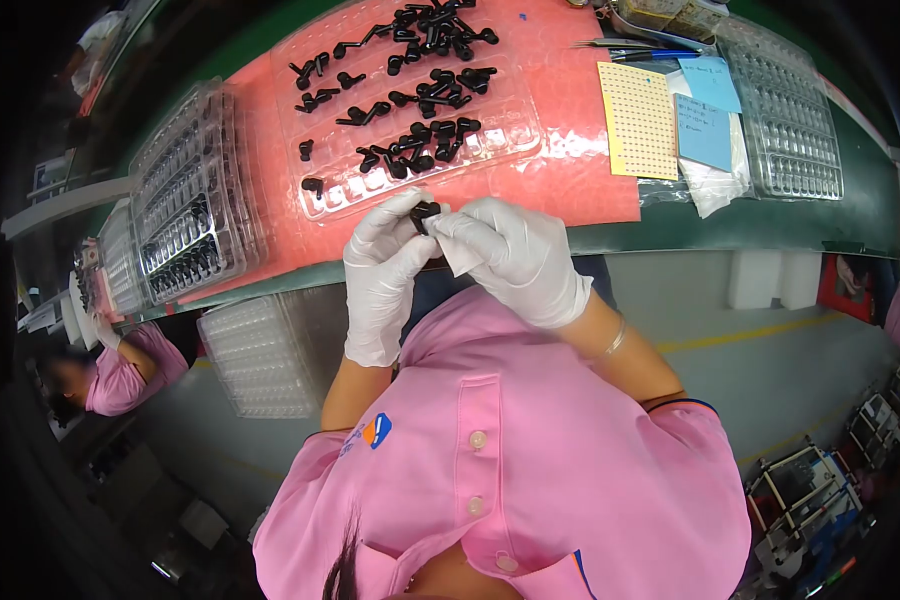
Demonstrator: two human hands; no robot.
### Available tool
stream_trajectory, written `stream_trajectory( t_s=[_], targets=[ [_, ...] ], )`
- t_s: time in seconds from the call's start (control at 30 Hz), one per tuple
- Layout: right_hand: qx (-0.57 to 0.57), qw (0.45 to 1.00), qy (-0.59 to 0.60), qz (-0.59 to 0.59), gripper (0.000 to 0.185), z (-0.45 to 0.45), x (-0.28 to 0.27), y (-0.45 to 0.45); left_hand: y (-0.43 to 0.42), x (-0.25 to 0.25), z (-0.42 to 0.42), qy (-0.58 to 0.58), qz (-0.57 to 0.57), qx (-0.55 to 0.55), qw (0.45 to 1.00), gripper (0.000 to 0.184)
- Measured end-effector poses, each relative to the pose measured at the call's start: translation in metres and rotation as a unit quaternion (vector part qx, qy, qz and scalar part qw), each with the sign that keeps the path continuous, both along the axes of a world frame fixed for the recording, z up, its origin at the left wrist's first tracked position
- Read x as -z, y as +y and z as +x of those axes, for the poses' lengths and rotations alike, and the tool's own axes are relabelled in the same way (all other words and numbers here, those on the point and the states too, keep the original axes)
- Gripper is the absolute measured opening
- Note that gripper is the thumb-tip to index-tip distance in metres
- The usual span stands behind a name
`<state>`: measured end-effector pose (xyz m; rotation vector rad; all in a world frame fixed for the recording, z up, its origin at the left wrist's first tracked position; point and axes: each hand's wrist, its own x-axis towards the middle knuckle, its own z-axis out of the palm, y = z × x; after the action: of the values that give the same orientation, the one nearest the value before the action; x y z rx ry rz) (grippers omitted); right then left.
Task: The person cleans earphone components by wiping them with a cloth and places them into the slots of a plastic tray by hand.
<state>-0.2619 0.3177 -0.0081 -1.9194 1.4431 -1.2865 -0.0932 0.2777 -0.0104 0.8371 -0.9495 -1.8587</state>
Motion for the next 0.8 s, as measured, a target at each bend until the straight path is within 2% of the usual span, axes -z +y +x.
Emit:
stream_trajectory(
  t_s=[0.03, 0.13, 0.27, 0.3, 0.37, 0.4, 0.5, 0.53, 0.63, 0.7, 0.8],
  targets=[
    [0.019, 1.0, 0.015, 0.013, 0.023, -0.001, -0.001, 0.0, 0.0, -0.002, 0.0, 0.0, 0.001, -0.001, 1.0, 0.041],
    [0.055, 0.997, 0.047, 0.037, 0.024, -0.006, -0.005, -0.002, -0.001, -0.012, 0.001, -0.118, -0.026, 0.003, 0.993, 0.028],
    [0.037, 0.997, -0.026, -0.056, 0.026, -0.012, -0.01, -0.004, -0.002, 0.0, 0.004, -0.193, -0.07, -0.02, 0.978, 0.025],
    [0.013, 0.999, 0.012, -0.052, 0.025, -0.012, -0.009, -0.003, -0.003, 0.003, 0.006, -0.192, -0.07, -0.019, 0.979, 0.025],
    [-0.039, 0.995, 0.087, -0.042, 0.024, -0.01, -0.006, -0.003, -0.003, 0.007, 0.011, -0.125, 0.0, 0.003, 0.992, 0.025],
    [-0.044, 0.994, 0.087, -0.045, 0.024, -0.011, -0.004, -0.006, -0.003, 0.008, 0.013, -0.09, 0.034, 0.008, 0.995, 0.024],
    [0.02, 0.997, 0.039, 0.064, 0.023, -0.013, 0.007, -0.008, -0.002, 0.008, 0.017, -0.06, 0.072, -0.005, 0.996, 0.025],
    [0.021, 0.997, 0.039, 0.064, 0.023, -0.013, 0.006, -0.008, -0.002, 0.008, 0.016, -0.042, 0.09, -0.008, 0.995, 0.025],
    [0.016, 0.954, -0.26, 0.145, 0.021, -0.007, -0.001, -0.004, 0.001, 0.011, 0.009, -0.033, 0.064, -0.02, 0.997, 0.024],
    [0.005, 0.958, -0.243, 0.155, 0.021, -0.005, -0.001, -0.002, 0.002, 0.01, 0.006, -0.029, 0.05, -0.026, 0.998, 0.023],
    [-0.022, 0.963, -0.207, 0.174, 0.021, -0.003, 0.0, -0.004, 0.002, 0.003, 0.004, -0.077, -0.05, -0.06, 0.994, 0.023]
  ],
)
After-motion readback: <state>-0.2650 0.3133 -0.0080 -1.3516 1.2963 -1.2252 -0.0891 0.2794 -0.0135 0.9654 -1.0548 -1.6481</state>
